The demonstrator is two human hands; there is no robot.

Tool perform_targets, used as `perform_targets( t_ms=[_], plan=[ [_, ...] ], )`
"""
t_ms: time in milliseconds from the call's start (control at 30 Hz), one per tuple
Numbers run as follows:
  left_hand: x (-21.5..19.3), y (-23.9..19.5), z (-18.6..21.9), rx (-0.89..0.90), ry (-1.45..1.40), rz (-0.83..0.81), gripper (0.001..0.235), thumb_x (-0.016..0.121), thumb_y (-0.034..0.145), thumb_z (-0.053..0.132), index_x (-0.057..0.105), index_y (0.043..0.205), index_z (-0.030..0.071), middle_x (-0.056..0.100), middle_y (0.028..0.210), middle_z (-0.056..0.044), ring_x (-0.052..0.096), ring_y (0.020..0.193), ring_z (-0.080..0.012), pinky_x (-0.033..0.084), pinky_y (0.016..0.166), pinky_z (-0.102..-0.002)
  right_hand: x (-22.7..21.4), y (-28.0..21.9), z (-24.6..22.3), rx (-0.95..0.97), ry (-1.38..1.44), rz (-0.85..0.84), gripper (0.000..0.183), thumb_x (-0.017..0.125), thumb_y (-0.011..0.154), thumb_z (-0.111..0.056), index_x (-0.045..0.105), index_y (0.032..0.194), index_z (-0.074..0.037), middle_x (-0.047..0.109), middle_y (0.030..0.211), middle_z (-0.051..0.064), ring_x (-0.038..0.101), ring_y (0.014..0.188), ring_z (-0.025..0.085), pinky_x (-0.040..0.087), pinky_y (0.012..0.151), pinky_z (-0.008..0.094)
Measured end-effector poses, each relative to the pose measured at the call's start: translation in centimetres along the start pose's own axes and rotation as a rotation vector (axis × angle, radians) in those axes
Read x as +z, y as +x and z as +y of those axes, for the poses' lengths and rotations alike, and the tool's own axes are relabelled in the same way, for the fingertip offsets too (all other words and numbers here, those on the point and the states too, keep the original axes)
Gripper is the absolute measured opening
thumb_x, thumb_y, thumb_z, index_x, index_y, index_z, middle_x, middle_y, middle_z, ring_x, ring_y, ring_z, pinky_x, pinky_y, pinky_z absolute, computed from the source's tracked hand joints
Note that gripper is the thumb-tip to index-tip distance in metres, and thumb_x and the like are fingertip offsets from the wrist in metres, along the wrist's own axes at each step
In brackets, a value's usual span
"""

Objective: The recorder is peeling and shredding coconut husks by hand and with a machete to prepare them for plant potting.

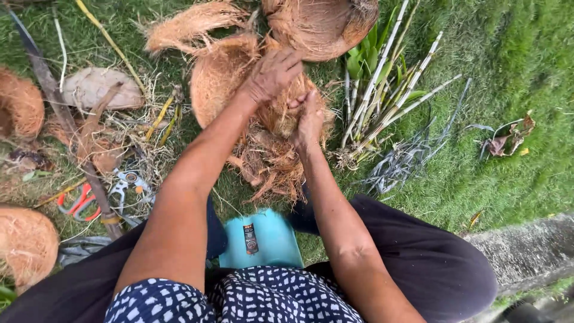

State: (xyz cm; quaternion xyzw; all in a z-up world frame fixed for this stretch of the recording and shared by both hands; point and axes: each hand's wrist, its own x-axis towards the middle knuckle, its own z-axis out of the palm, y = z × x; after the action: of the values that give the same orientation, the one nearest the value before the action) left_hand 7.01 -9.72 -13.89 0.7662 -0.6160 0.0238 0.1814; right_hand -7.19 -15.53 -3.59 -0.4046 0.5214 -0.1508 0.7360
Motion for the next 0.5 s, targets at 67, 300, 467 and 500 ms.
perform_targets(
  t_ms=[67,300,467,500],
  plan=[
    [-3.5,0.4,0.4,-0.045,-0.129,0.04,0.041,0.045,0.103,0.005,0.06,0.138,0.019,0.055,0.148,-0.012,0.056,0.131,-0.0212,0.051,0.107,-0.032,0.7,-0.8,0.1,-0.053,-0.103,0.014,0.043,0.064,0.096,-0.05,0.05,0.102,-0.01,0.064,0.079,0.004,0.061,0.079,0.019,0.053,0.078,0.042],
    [-13.0,-0.7,0.3,-0.826,-0.647,-0.606,0.036,0.056,0.107,0.04,0.058,0.087,0.01,0.043,0.066,0.002,0.037,0.053,-0.012,0.039,0.049,-0.03,1.9,-3.0,1.6,-1.146,-1.565,-0.079,0.091,0.076,0.06,-0.068,0.05,0.119,-0.004,0.068,0.092,0.012,0.064,0.085,0.022,0.054,0.073,0.04],
    [-9.0,-3.0,0.5,-1.071,-0.869,-0.731,0.042,0.059,0.102,0.044,0.054,0.073,0.015,0.042,0.064,0.006,0.036,0.05,-0.0083,0.038,0.047,-0.027,2.1,-0.1,4.9,-0.197,-2.001,-0.369,0.057,0.073,0.087,-0.066,0.059,0.089,-0.01,0.055,0.069,0.002,0.048,0.057,0.012,0.042,0.047,0.032],
    [-8.2,-3.2,0.9,-1.144,-0.876,-0.686,0.044,0.062,0.099,0.048,0.052,0.072,0.015,0.04,0.064,0.006,0.036,0.051,-0.0085,0.037,0.047,-0.027,1.6,0.3,5.6,-0.305,-1.978,-0.409,0.058,0.073,0.085,-0.067,0.056,0.08,-0.012,0.051,0.066,0.001,0.045,0.055,0.012,0.04,0.044,0.032]
  ],
)
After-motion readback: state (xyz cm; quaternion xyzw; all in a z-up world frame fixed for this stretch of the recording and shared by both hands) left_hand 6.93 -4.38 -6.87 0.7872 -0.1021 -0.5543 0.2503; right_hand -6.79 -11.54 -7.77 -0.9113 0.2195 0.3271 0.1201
